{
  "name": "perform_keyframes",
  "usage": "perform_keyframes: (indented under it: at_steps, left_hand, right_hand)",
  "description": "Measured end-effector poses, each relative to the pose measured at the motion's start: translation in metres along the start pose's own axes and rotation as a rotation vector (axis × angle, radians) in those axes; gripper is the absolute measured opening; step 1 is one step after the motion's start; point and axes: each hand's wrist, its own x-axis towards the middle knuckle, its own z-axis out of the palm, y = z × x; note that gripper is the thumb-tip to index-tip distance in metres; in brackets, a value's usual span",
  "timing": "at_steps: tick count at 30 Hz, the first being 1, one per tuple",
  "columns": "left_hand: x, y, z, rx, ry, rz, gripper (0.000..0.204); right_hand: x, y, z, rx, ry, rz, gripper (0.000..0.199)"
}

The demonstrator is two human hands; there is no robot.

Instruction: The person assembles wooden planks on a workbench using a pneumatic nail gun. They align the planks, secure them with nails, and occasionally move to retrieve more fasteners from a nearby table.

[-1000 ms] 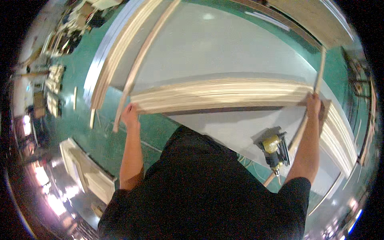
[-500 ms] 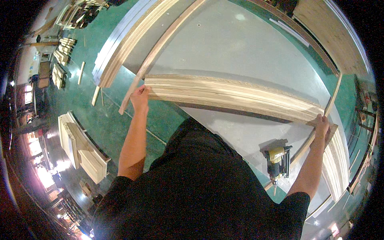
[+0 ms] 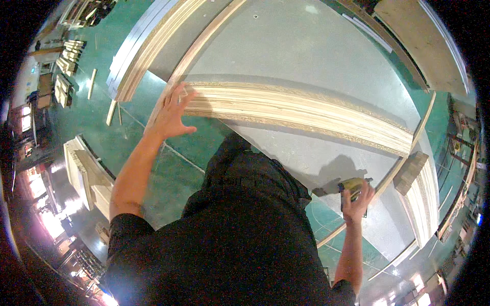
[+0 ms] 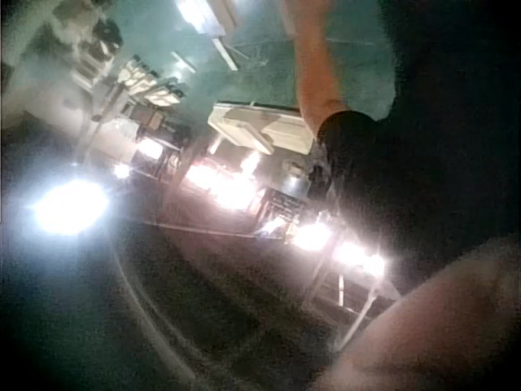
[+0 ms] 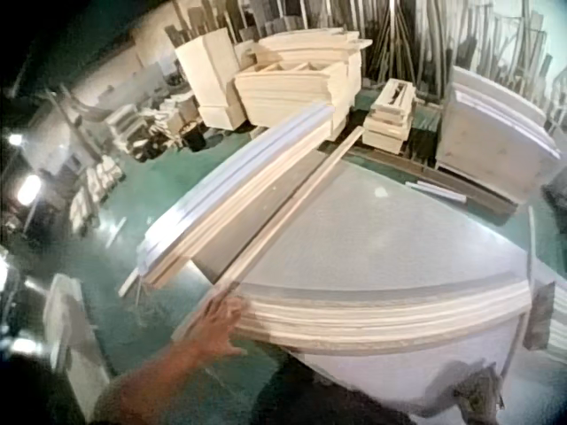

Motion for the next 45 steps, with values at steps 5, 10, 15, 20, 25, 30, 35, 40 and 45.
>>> perform_keyframes:
  at_steps: [5, 10, 15, 20, 25, 30, 35, 40, 45]
  left_hand:
    - [0.031, -0.033, -0.003, 0.013, -0.035, 0.222, 0.111]
    - [0.047, -0.06, 0.015, -0.115, -0.053, 0.358, 0.107]
    - [0.043, -0.06, 0.024, -0.177, -0.001, 0.355, 0.107]
    - [0.042, -0.063, 0.032, -0.097, 0.232, 0.417, 0.102]
    - [0.049, -0.07, 0.034, -0.23, 0.078, 0.449, 0.097]
    - [0.05, -0.072, 0.041, -0.267, 0.137, 0.468, 0.097]
    - [0.053, -0.074, 0.039, -0.24, 0.091, 0.457, 0.102]
    - [0.053, -0.072, 0.042, -0.243, 0.118, 0.446, 0.106]
    - [0.051, -0.076, 0.051, -0.298, 0.275, 0.459, 0.093]
  right_hand:
    - [-0.012, -0.026, 0.01, -0.087, 0.03, 0.173, 0.099]
    - [-0.033, -0.019, 0.013, -0.246, -0.019, 0.277, 0.111]
    - [-0.027, -0.009, 0.042, -0.272, 0.031, 0.5, 0.106]
    - [-0.021, -0.019, 0.052, -0.323, 0.0, 0.429, 0.078]
    - [0.007, -0.133, 0.046, -0.233, -0.175, 0.329, 0.067]
    - [0.061, -0.279, 0.006, 0.214, -0.591, 0.271, 0.053]
    - [0.112, -0.404, 0.017, 0.26, -0.866, -0.212, 0.049]
    - [0.147, -0.452, 0.048, 0.221, -0.883, -0.426, 0.042]
    - [0.168, -0.48, 0.063, 0.12, -0.887, -0.447, 0.032]
